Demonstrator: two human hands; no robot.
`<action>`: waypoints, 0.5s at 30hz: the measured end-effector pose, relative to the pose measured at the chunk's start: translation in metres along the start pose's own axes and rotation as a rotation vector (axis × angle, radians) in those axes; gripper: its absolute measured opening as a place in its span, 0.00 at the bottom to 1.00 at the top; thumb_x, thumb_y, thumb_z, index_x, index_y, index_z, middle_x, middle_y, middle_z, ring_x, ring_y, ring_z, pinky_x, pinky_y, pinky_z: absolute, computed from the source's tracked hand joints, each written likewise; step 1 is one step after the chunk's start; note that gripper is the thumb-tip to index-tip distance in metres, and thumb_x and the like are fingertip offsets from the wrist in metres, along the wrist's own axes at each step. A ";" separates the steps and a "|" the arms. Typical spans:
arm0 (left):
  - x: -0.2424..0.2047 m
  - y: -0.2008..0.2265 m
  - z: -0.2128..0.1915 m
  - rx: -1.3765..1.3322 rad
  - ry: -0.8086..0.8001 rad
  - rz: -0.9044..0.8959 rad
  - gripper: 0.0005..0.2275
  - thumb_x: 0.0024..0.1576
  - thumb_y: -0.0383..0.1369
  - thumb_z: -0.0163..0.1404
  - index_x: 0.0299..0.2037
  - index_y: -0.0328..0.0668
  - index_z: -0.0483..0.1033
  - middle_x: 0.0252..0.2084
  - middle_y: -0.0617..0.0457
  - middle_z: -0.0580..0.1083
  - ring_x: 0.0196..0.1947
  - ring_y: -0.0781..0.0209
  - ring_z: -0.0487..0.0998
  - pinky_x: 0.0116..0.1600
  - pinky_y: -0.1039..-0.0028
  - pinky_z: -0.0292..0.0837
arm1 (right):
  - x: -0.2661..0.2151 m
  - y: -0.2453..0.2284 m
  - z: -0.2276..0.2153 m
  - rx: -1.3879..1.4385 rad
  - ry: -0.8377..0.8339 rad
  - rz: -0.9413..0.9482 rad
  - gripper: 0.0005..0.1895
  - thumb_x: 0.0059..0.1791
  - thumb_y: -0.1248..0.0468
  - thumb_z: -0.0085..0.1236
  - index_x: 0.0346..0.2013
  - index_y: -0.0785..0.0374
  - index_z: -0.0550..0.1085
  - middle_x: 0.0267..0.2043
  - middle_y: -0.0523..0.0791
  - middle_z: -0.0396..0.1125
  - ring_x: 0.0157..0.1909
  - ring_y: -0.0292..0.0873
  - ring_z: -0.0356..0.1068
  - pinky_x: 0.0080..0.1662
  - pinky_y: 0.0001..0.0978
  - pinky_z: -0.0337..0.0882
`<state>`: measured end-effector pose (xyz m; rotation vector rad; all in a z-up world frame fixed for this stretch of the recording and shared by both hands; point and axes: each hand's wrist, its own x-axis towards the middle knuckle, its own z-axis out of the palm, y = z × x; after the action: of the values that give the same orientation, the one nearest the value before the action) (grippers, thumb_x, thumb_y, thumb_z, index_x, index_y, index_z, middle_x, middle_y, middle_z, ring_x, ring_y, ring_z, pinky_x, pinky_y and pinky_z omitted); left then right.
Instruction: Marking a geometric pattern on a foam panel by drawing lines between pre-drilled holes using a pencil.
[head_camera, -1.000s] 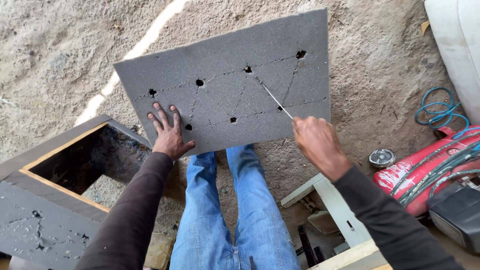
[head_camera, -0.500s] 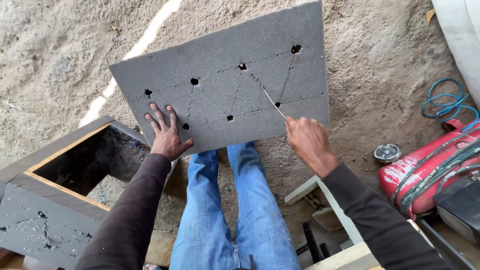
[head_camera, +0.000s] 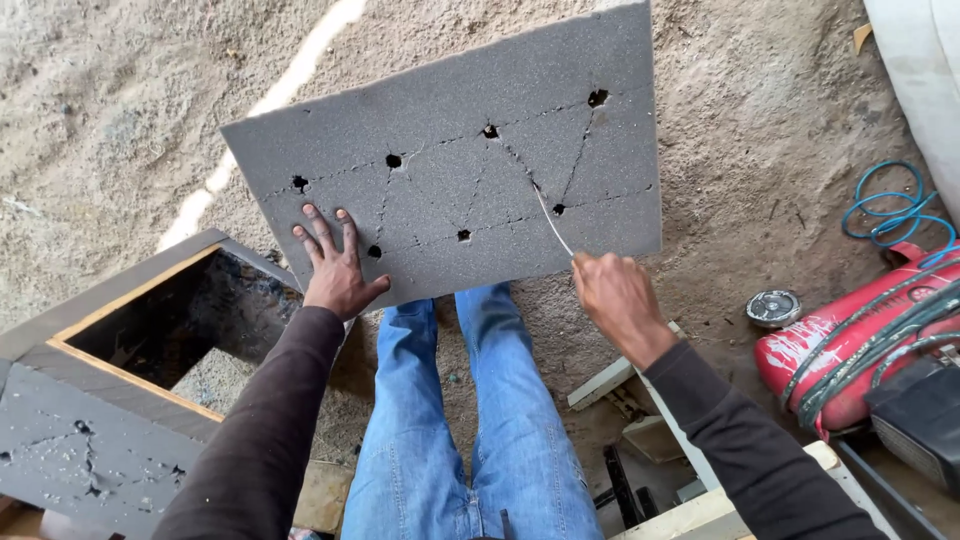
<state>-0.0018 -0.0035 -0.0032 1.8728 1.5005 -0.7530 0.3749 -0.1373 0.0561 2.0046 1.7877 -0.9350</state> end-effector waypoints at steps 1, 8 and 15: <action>-0.001 0.001 -0.003 -0.013 -0.018 0.002 0.57 0.46 0.56 0.57 0.78 0.38 0.33 0.75 0.24 0.24 0.71 0.10 0.31 0.75 0.38 0.38 | -0.003 -0.004 0.004 0.045 0.003 -0.006 0.20 0.61 0.58 0.40 0.45 0.59 0.82 0.19 0.52 0.71 0.21 0.47 0.76 0.25 0.35 0.78; -0.008 -0.004 0.002 -0.004 -0.029 0.005 0.57 0.47 0.56 0.57 0.79 0.40 0.32 0.75 0.23 0.25 0.71 0.10 0.32 0.75 0.37 0.40 | -0.037 0.018 -0.014 -0.044 -0.002 0.020 0.16 0.58 0.60 0.44 0.47 0.59 0.81 0.17 0.56 0.71 0.22 0.55 0.77 0.23 0.46 0.76; 0.004 -0.008 0.004 0.025 -0.016 0.010 0.57 0.45 0.57 0.57 0.78 0.39 0.31 0.75 0.24 0.24 0.71 0.09 0.32 0.75 0.38 0.42 | -0.008 0.029 0.028 0.030 0.069 0.057 0.16 0.60 0.59 0.43 0.47 0.56 0.81 0.18 0.51 0.70 0.22 0.49 0.76 0.25 0.41 0.76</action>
<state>-0.0087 -0.0024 -0.0100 1.8872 1.4777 -0.7839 0.3950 -0.1659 0.0353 2.1188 1.7522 -0.8914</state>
